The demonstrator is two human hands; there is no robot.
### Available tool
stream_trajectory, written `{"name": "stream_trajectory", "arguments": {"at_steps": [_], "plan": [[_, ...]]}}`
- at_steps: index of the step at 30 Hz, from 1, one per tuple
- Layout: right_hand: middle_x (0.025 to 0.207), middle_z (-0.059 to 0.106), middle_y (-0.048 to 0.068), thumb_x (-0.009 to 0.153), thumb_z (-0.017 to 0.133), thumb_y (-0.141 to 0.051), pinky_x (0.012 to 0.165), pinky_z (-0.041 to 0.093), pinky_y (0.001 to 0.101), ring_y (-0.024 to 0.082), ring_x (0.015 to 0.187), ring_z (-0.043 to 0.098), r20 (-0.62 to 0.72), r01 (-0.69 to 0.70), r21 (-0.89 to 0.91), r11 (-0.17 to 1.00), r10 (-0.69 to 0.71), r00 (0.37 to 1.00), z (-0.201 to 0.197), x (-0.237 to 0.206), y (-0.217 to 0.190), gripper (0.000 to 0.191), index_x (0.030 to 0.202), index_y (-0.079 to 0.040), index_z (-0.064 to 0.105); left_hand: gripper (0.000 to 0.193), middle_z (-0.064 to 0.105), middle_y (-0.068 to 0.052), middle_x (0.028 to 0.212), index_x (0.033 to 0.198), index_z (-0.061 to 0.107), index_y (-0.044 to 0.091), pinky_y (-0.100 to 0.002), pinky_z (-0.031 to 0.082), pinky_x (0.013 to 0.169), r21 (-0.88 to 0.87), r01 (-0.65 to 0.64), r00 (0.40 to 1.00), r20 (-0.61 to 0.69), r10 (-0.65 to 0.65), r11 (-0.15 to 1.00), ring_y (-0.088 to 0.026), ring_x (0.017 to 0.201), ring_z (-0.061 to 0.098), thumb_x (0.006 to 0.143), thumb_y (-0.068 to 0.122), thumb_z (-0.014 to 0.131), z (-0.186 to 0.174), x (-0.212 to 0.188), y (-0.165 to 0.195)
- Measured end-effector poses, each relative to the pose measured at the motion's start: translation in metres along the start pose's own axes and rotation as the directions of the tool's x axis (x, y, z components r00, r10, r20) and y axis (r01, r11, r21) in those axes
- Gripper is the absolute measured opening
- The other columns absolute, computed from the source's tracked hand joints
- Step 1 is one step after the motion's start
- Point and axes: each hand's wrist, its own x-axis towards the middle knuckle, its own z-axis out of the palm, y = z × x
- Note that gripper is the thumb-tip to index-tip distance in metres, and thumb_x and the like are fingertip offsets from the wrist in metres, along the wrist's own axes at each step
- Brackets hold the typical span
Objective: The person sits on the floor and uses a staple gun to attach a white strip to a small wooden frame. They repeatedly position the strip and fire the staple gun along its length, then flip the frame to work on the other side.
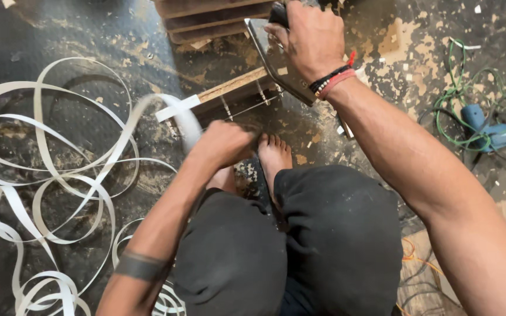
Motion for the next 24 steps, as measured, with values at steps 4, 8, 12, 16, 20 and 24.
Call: {"name": "stream_trajectory", "arguments": {"at_steps": [4,8,12,16,20,24], "plan": [[0.078,0.071,0.019,0.099,0.076,-0.056,0.054,0.052,0.0487,0.039,0.064,0.069,-0.070,0.059,0.018,0.998,-0.058,0.996,0.001,-0.002,0.002,0.050,0.097,-0.006,0.068,0.039,0.067,-0.009,0.111,0.115,0.061,0.008,-0.039,0.054,0.086,0.112,0.177,0.905,-0.410,-0.117,0.978,-0.028,0.103,0.066,0.092,0.037,0.069,-0.006,0.005,-0.012],[0.074,0.069,0.023,0.100,0.077,-0.054,0.054,0.051,0.0529,0.044,0.063,0.067,-0.027,0.009,0.099,0.995,-0.006,1.000,0.004,-0.002,0.013,0.050,0.104,-0.004,0.069,0.055,0.065,-0.011,0.097,0.118,0.061,0.003,-0.041,0.052,0.071,0.007,0.334,0.809,-0.516,-0.283,0.943,-0.029,0.090,0.066,0.081,0.042,0.071,-0.005,0.037,-0.032],[0.078,0.068,0.010,0.105,0.073,-0.048,0.053,0.049,0.0383,0.026,0.063,0.064,-0.037,-0.030,0.437,0.899,0.051,0.998,0.007,0.001,0.048,0.037,0.104,-0.011,0.067,0.020,0.062,-0.006,0.099,0.114,0.060,0.011,-0.039,0.051,0.074,0.109,0.353,0.823,-0.509,-0.253,0.929,-0.024,0.093,0.064,0.095,0.017,0.062,0.016,0.038,-0.037],[0.068,0.045,-0.006,0.106,0.066,-0.048,0.047,0.034,0.0254,0.006,0.054,0.041,0.658,-0.685,0.670,0.288,0.196,0.727,0.015,-0.002,0.092,0.034,0.095,-0.019,0.052,0.020,0.059,-0.005,0.097,0.111,0.060,0.011,-0.037,0.051,0.074,0.153,0.372,0.803,-0.548,-0.235,0.916,-0.023,0.092,0.063,0.092,0.016,0.061,0.026,0.036,-0.036],[0.066,0.036,-0.009,0.106,0.062,-0.049,0.046,0.030,0.0224,0.003,0.054,0.034,0.817,-0.825,0.560,0.075,0.117,0.565,0.037,-0.007,0.119,0.041,0.086,-0.019,0.041,0.022,0.059,-0.005,0.099,0.110,0.060,0.011,-0.036,0.051,0.073,0.178,0.377,0.787,-0.579,-0.213,0.909,-0.022,0.094,0.063,0.089,0.018,0.062,0.023,0.035,-0.030],[0.064,0.035,-0.008,0.106,0.059,-0.053,0.046,0.029,0.0216,0.005,0.052,0.032,0.891,-0.888,0.454,-0.078,0.053,0.451,0.066,-0.022,0.131,0.043,0.085,-0.018,0.044,0.017,0.057,-0.005,0.096,0.105,0.058,0.011,-0.037,0.051,0.073,0.114,0.351,0.809,-0.537,-0.239,0.930,-0.023,0.092,0.062,0.095,0.024,0.063,0.018,0.032,-0.025]]}}
